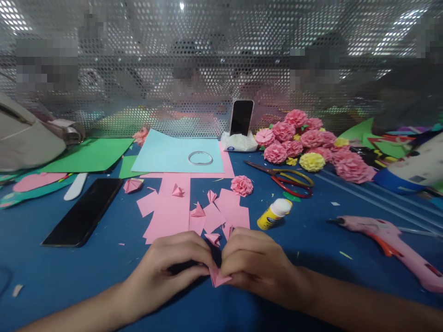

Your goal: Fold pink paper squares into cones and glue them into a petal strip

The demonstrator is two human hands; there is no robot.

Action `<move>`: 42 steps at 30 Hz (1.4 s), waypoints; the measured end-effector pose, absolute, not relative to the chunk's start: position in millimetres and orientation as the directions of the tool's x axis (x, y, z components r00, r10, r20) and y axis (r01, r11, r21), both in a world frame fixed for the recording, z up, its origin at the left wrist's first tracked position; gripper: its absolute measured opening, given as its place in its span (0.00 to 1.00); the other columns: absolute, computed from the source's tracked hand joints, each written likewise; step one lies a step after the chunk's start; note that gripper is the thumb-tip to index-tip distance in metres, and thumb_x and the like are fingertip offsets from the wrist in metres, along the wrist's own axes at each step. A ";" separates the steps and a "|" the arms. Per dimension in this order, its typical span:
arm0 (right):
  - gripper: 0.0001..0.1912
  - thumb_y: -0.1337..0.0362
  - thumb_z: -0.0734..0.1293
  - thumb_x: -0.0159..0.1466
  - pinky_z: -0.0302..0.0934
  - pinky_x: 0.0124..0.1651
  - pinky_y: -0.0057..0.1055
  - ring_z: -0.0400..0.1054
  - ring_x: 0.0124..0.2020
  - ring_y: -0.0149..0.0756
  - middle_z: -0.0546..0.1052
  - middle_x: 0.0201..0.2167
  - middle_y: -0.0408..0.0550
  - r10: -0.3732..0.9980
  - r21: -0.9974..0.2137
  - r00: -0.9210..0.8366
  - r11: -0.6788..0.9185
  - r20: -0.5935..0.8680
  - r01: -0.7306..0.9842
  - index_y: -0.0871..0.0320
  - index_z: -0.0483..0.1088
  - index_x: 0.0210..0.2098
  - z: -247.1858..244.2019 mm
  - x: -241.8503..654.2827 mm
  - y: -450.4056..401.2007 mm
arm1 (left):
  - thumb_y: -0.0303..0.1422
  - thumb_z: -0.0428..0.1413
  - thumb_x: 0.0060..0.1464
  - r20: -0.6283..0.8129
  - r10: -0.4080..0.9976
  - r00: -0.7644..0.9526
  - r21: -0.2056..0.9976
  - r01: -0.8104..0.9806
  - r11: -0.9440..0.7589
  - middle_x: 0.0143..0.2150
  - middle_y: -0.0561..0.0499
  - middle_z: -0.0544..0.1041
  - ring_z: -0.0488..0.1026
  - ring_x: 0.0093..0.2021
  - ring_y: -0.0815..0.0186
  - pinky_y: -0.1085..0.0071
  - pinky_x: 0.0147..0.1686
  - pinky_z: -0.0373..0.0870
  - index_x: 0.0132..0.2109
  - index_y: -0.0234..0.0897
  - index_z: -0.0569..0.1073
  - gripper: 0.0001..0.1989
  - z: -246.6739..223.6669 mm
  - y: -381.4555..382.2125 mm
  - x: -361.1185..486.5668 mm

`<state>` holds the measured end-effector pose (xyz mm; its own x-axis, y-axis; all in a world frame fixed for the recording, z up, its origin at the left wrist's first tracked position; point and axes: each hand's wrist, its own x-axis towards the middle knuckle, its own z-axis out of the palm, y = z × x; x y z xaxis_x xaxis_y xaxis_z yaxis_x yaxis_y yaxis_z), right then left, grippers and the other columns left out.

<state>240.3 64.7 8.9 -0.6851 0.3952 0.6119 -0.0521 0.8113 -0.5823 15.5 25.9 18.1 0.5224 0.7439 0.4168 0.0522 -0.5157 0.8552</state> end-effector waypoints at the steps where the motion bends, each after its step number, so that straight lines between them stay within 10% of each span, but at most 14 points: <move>1: 0.11 0.60 0.63 0.72 0.62 0.42 0.27 0.69 0.35 0.29 0.76 0.32 0.45 0.401 -0.591 -0.681 0.804 0.613 -0.059 0.60 0.73 0.38 8.4 240.1 64.6 | 0.20 0.58 0.60 0.414 0.748 0.519 0.858 0.053 -0.511 0.38 0.45 0.79 0.77 0.40 0.66 0.74 0.43 0.73 0.42 0.32 0.80 0.07 17.9 26.2 15.5; 17: 0.06 0.62 0.67 0.70 0.62 0.43 0.28 0.70 0.35 0.30 0.78 0.33 0.45 0.437 -0.652 -0.704 0.756 0.560 -0.049 0.58 0.73 0.40 8.4 240.7 65.0 | 0.19 0.59 0.59 0.413 0.736 0.536 0.841 0.085 -0.534 0.38 0.46 0.78 0.77 0.40 0.67 0.76 0.44 0.72 0.42 0.31 0.78 0.07 14.0 28.2 12.8; 34: 0.19 0.54 0.58 0.74 0.57 0.42 0.28 0.68 0.34 0.29 0.77 0.32 0.42 0.336 -0.514 -0.793 0.857 0.509 0.033 0.56 0.75 0.37 14.0 239.6 66.7 | 0.25 0.46 0.69 0.614 0.403 0.679 0.390 0.183 -0.902 0.36 0.42 0.78 0.73 0.37 0.61 0.65 0.38 0.69 0.45 0.30 0.75 0.13 11.1 30.5 10.5; 42: 0.16 0.56 0.62 0.72 0.59 0.41 0.26 0.69 0.33 0.29 0.77 0.31 0.43 0.400 -0.597 -0.760 0.802 0.513 0.019 0.58 0.75 0.35 15.7 238.0 66.6 | 0.27 0.56 0.64 0.592 0.562 0.577 0.592 0.161 -0.789 0.34 0.46 0.79 0.74 0.35 0.65 0.69 0.37 0.69 0.41 0.32 0.74 0.02 12.8 29.2 12.4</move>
